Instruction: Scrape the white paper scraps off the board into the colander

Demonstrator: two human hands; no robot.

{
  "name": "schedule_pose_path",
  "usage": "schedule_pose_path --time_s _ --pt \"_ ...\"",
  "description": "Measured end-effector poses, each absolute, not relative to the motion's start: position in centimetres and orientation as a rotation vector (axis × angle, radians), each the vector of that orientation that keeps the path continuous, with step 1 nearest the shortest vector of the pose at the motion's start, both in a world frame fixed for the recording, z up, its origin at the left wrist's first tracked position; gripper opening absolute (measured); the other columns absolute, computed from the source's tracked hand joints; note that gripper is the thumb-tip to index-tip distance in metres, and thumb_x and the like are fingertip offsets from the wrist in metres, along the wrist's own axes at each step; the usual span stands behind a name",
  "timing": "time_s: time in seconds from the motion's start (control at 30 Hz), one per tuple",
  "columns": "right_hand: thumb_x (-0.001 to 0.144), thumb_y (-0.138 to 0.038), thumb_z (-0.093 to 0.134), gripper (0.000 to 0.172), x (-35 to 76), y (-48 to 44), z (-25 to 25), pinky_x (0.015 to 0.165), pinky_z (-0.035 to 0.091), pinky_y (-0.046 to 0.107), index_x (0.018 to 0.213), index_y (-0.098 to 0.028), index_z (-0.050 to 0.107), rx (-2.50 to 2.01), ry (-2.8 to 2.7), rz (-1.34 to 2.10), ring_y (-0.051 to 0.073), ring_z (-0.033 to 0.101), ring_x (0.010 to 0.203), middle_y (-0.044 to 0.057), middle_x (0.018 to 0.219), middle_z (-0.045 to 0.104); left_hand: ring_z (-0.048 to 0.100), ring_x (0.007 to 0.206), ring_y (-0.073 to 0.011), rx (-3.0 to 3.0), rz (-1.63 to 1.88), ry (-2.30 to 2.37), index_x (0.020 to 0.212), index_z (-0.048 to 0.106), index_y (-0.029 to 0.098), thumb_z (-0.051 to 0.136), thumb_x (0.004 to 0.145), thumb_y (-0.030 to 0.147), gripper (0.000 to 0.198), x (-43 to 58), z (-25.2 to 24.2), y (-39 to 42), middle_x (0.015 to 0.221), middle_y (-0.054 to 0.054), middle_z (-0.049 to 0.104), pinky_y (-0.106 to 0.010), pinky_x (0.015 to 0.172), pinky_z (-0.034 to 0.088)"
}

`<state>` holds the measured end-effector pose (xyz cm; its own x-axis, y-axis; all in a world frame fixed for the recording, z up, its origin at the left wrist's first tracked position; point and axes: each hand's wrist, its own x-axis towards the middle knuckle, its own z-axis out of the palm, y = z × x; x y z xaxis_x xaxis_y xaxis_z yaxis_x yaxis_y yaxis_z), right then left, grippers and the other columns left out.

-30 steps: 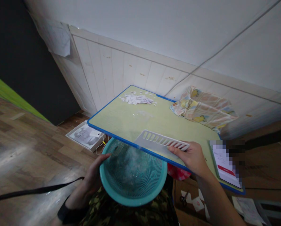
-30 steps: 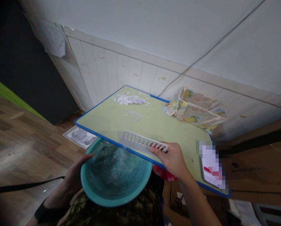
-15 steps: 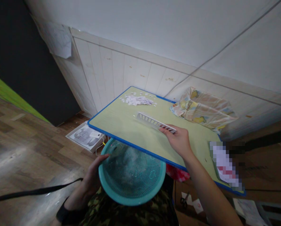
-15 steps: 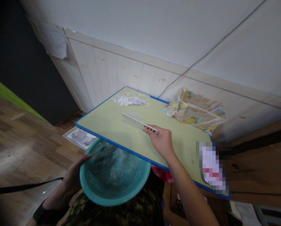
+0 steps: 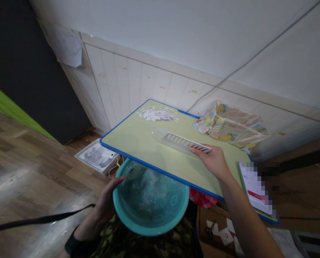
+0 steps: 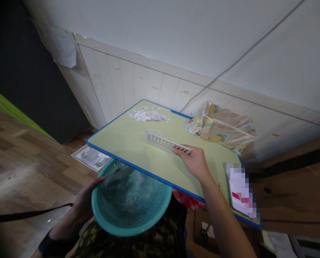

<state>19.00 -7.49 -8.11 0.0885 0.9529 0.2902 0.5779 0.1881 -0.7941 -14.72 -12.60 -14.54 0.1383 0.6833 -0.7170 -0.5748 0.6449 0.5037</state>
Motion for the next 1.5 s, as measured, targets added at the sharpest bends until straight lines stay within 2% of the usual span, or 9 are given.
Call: schedule_pose_path --time_s 0.07,0.23,0.37,0.53,0.67,0.83,1.17,1.37,1.5 --pt "0.079 -0.045 0.074 0.033 18.5 -7.0 -8.4 0.064 0.054 0.032 0.092 -0.016 0.081 -1.489 -1.589 0.556 0.025 0.074 0.073 0.008 0.086 0.080 0.070 0.061 -0.0260 0.134 0.914 1.123 0.080 0.072 0.002 0.053 0.095 0.014 0.027 -14.7 -14.6 -12.6 0.076 -0.018 0.073 -0.037 0.066 0.061" --pt "0.078 -0.040 0.076 0.026 17.8 -7.0 -8.6 0.070 0.055 0.032 0.091 -0.018 0.081 -1.392 -1.693 0.628 0.024 0.074 0.077 0.007 0.087 0.080 0.072 0.066 -0.0269 0.166 0.916 1.136 0.085 0.073 0.001 0.051 0.096 0.016 0.028 -14.8 -15.2 -12.6 0.080 -0.019 0.074 -0.038 0.071 0.062" --pt "0.079 -0.043 0.075 0.028 18.2 -8.2 -8.0 0.061 0.054 0.030 0.090 -0.018 0.081 -1.441 -1.636 0.561 0.024 0.073 0.071 0.007 0.084 0.080 0.072 0.067 -0.0277 0.151 0.914 1.117 0.084 0.073 0.002 0.052 0.096 0.017 0.028 -14.8 -15.4 -12.4 0.080 -0.019 0.074 -0.040 0.072 0.062" --pt "0.081 -0.041 0.073 0.025 18.6 -10.3 -7.0 0.054 0.051 0.028 0.085 -0.018 0.082 -1.508 -1.699 0.521 0.022 0.071 0.064 0.006 0.079 0.079 0.070 0.061 -0.0251 0.122 0.930 1.131 0.081 0.073 0.002 0.051 0.095 0.013 0.028 -14.8 -15.0 -12.4 0.075 -0.018 0.073 -0.036 0.066 0.061" --pt "0.081 -0.037 0.074 0.019 18.9 -11.3 -6.6 0.058 0.054 0.027 0.086 -0.021 0.082 -1.511 -1.759 0.556 0.021 0.073 0.065 0.004 0.080 0.080 0.070 0.060 -0.0247 0.099 0.956 1.140 0.080 0.073 0.001 0.052 0.094 0.012 0.027 -14.8 -14.8 -12.6 0.074 -0.018 0.073 -0.034 0.063 0.061" --pt "0.081 -0.038 0.074 0.020 19.0 -11.6 -7.0 0.062 0.056 0.028 0.086 -0.021 0.082 -1.524 -1.705 0.497 0.023 0.075 0.072 0.005 0.084 0.080 0.069 0.058 -0.0253 0.090 0.932 1.153 0.080 0.074 0.000 0.053 0.094 0.014 0.029 -14.6 -14.6 -12.5 0.073 -0.019 0.072 -0.034 0.062 0.060" --pt "0.081 -0.032 0.074 0.013 17.8 -14.1 -6.4 0.055 0.056 0.025 0.083 -0.023 0.083 -1.513 -1.737 0.594 0.021 0.074 0.063 0.002 0.077 0.079 0.069 0.059 -0.0249 0.100 0.925 1.108 0.076 0.074 0.002 0.051 0.095 0.016 0.033 -15.1 -15.2 -12.5 0.074 -0.018 0.072 -0.034 0.061 0.059" --pt "0.082 -0.035 0.074 0.014 17.8 -14.6 -6.4 0.058 0.059 0.028 0.085 -0.025 0.083 -1.512 -1.728 0.605 0.023 0.076 0.067 0.003 0.080 0.080 0.068 0.059 -0.0249 0.109 0.916 1.106 0.073 0.074 0.002 0.051 0.096 0.017 0.036 -15.0 -15.2 -12.4 0.071 -0.017 0.072 -0.034 0.060 0.059" --pt "0.081 -0.037 0.073 0.018 17.8 -13.2 -7.1 0.060 0.059 0.030 0.085 -0.023 0.082 -1.538 -1.627 0.464 0.025 0.076 0.069 0.004 0.081 0.080 0.068 0.057 -0.0242 0.115 0.919 1.111 0.074 0.074 0.004 0.052 0.095 0.017 0.033 -15.1 -15.4 -12.5 0.070 -0.016 0.072 -0.034 0.059 0.059"
